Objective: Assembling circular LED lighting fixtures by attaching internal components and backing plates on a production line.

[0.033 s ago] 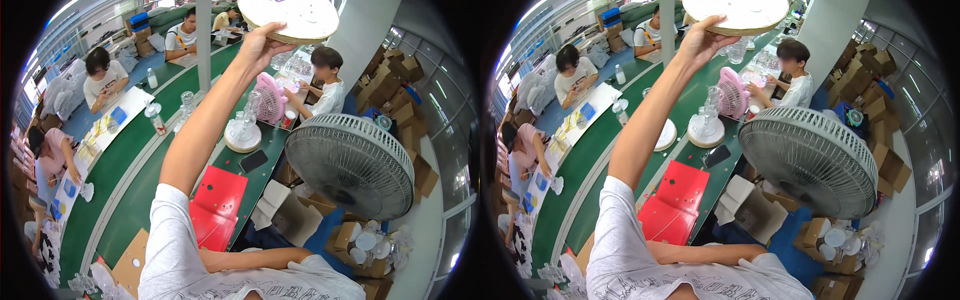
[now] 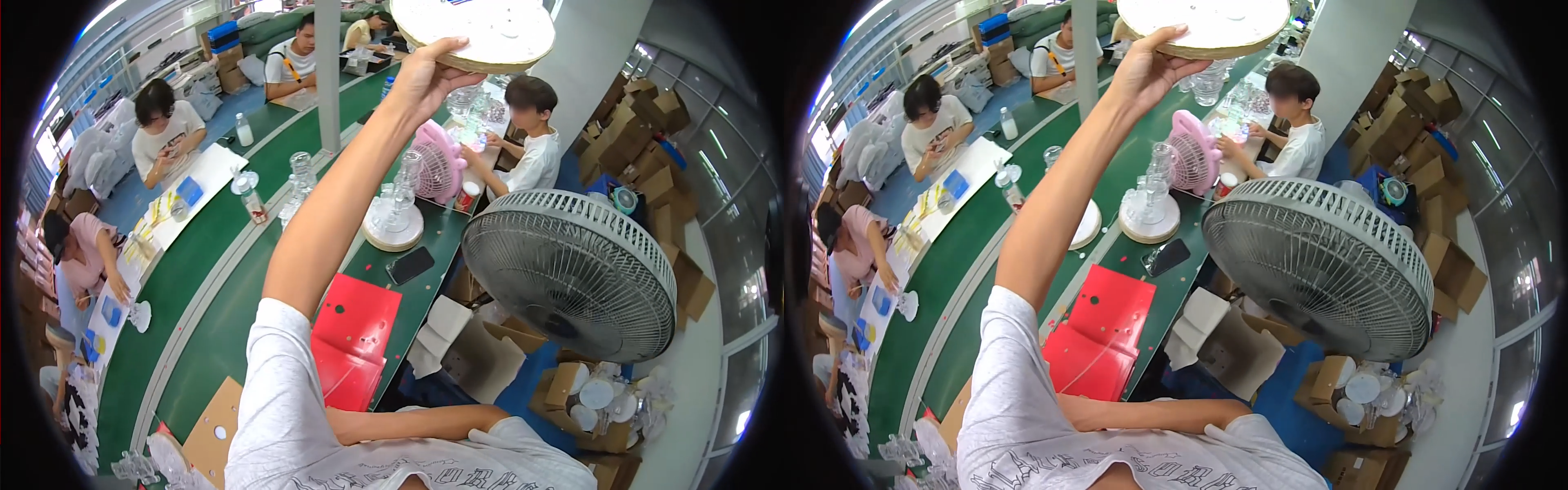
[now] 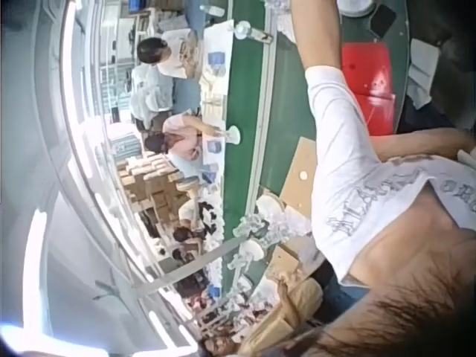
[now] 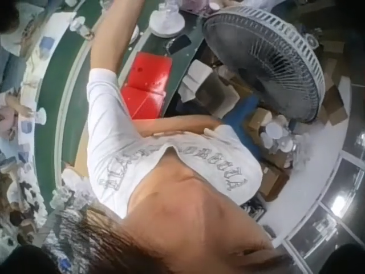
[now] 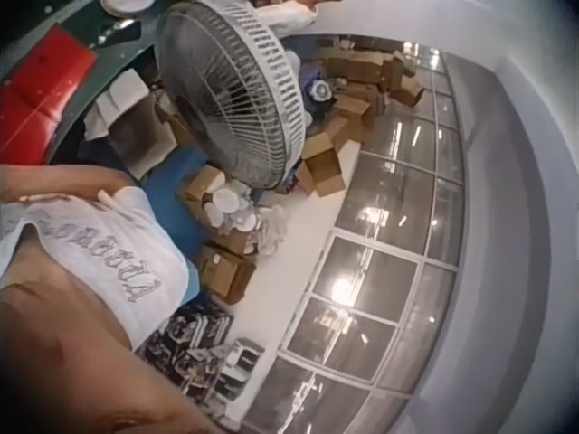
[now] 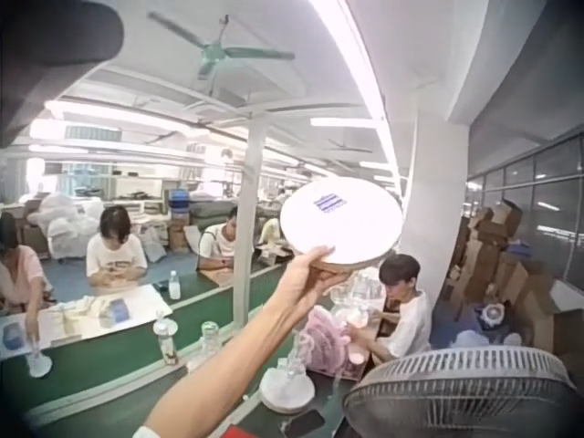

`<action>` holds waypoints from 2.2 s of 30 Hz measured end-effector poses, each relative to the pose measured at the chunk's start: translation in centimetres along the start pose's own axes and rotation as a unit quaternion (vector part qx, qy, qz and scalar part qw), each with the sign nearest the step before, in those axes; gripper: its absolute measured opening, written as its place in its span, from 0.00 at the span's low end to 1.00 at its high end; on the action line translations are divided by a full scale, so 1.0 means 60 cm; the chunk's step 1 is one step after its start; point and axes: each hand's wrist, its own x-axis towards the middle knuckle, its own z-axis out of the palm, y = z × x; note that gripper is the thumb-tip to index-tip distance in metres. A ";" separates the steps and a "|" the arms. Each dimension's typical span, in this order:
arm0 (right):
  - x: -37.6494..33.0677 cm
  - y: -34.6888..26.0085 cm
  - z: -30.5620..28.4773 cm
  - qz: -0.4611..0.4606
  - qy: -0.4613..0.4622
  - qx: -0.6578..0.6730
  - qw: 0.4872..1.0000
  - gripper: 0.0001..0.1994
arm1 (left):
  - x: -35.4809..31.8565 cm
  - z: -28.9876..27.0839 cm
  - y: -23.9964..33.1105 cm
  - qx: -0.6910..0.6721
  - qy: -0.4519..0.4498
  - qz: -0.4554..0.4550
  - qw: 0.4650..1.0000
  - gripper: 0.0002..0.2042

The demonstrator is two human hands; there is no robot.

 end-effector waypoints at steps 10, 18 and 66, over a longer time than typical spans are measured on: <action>-0.015 0.065 -0.021 0.090 0.069 0.182 0.977 0.31 | 0.056 -0.042 -0.206 -0.042 0.042 -0.126 0.990 0.26; -0.020 0.103 -0.003 0.081 0.069 0.209 0.972 0.31 | 0.020 -0.066 -0.291 -0.028 0.124 -0.226 0.966 0.27; 0.100 0.346 0.218 0.013 0.096 0.334 0.938 0.29 | -0.101 -0.288 -0.313 0.617 -0.142 -0.269 0.726 0.06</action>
